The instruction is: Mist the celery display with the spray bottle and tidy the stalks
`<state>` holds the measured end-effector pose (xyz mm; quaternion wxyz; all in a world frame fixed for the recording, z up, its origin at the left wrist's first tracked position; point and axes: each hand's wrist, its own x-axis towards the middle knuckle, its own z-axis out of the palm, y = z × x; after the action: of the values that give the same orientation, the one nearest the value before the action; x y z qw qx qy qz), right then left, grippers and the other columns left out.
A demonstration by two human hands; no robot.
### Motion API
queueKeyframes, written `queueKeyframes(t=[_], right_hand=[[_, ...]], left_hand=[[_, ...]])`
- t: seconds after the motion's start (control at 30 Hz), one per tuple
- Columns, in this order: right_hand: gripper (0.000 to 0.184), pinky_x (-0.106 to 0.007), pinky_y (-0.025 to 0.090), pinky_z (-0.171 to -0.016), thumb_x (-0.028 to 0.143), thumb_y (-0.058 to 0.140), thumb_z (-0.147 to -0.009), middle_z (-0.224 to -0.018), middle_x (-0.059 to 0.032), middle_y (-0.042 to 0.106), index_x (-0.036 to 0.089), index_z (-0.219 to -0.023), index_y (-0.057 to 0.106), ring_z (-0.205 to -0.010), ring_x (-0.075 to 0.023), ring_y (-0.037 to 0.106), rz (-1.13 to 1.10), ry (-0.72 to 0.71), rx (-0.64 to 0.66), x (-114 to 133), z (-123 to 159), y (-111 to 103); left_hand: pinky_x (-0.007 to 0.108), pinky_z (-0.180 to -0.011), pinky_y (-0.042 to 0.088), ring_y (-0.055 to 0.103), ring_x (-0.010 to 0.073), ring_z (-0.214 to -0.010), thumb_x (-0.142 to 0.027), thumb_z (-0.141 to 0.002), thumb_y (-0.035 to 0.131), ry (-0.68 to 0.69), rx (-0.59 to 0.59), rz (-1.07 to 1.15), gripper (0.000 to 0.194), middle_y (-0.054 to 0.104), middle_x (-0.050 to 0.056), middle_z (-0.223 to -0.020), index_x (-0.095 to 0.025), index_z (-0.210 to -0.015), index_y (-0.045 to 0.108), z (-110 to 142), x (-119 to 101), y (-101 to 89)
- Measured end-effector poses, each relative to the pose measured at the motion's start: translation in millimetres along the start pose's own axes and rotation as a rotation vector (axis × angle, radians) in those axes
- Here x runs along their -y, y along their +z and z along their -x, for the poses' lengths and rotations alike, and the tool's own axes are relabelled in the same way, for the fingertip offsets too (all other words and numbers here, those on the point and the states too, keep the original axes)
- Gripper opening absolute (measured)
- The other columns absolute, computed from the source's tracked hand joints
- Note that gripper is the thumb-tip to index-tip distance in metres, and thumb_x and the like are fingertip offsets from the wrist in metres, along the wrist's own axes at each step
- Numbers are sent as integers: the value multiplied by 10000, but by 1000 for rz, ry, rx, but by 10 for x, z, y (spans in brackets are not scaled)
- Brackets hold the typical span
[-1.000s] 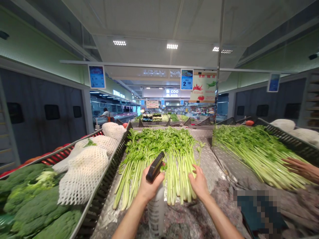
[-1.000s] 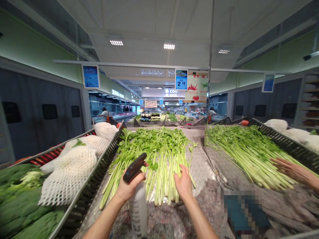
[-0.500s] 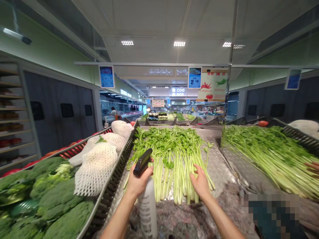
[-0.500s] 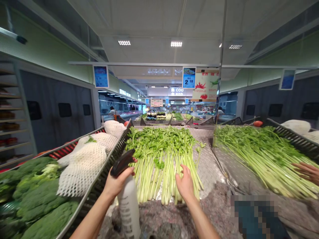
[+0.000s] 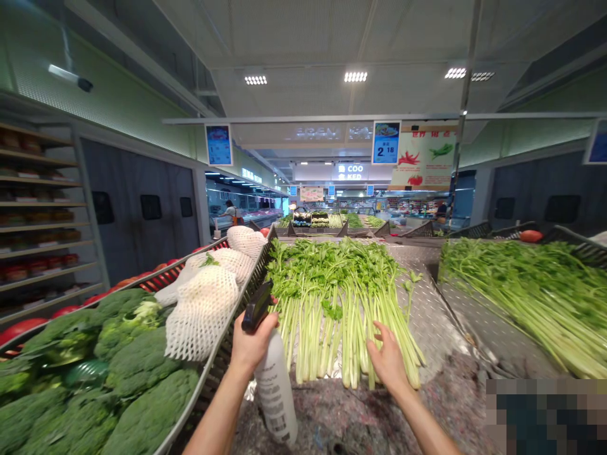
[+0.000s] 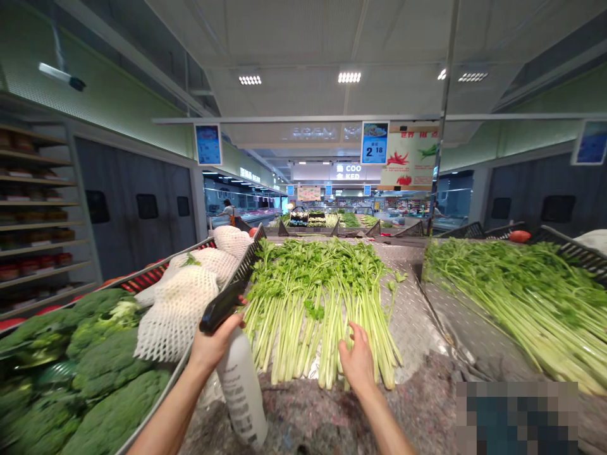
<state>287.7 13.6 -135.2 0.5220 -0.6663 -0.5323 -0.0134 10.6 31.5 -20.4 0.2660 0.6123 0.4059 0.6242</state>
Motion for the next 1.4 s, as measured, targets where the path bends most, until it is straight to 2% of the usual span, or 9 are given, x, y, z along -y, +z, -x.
queueKeyframes(t=[0.2, 0.4, 0.73, 0.97, 1.1, 1.23, 1.4], right_hand=[[394, -342, 433, -732, 269, 376, -726, -1054, -115, 495, 139, -1097, 411, -868, -203, 544, -41, 13, -25, -236, 314, 108], [383, -341, 433, -756, 289, 384, -741, -1081, -123, 479, 151, -1098, 396, -897, -207, 539, -23, -20, -17, -520, 604, 139], [382, -355, 439, -756, 295, 371, -769, -1129, -127, 443, 160, -1127, 370, -929, -215, 522, -45, -49, 8, -368, 542, 181], [360, -370, 429, -782, 293, 372, -761, -1100, -128, 482, 155, -1092, 408, -917, -218, 534, -8, -62, 14, -448, 700, 217], [344, -362, 424, -792, 279, 373, -762, -1077, -120, 505, 153, -1078, 423, -916, -209, 533, 10, -80, 38, -427, 782, 201], [340, -351, 422, -807, 262, 378, -758, -1069, -115, 507, 145, -1073, 428, -930, -200, 525, 22, -88, 62, -403, 803, 193], [351, -361, 397, -856, 241, 376, -750, -1093, -119, 496, 131, -1078, 439, -1021, -207, 478, 71, -76, 73, -414, 793, 174]], left_hand=[[275, -613, 460, 552, 144, -562, -315, -635, 565, -7, -25, -9, 287, 606, 8, -632, -127, -848, 606, 48, 7, -69], [284, -660, 456, 573, 158, -619, -321, -629, 571, -4, -81, -88, 296, 624, 24, -685, -125, -847, 612, 111, -30, -130], [293, -677, 454, 584, 173, -644, -317, -613, 574, -29, -91, -114, 328, 624, 19, -667, -122, -875, 606, 155, -44, -153], [263, -598, 449, 561, 153, -586, -297, -621, 558, -24, -33, -123, 265, 597, -4, -618, -133, -824, 600, 189, -86, -118], [255, -620, 436, 551, 146, -600, -290, -628, 546, -11, 5, -148, 264, 589, -8, -632, -134, -836, 595, 197, -128, -68], [243, -568, 425, 532, 139, -546, -307, -620, 554, -27, 7, -178, 264, 569, -14, -569, -126, -806, 605, 195, -132, -23], [243, -617, 436, 553, 142, -602, -303, -604, 567, -23, -19, -134, 286, 608, 5, -667, -127, -827, 602, 142, -41, -7]])
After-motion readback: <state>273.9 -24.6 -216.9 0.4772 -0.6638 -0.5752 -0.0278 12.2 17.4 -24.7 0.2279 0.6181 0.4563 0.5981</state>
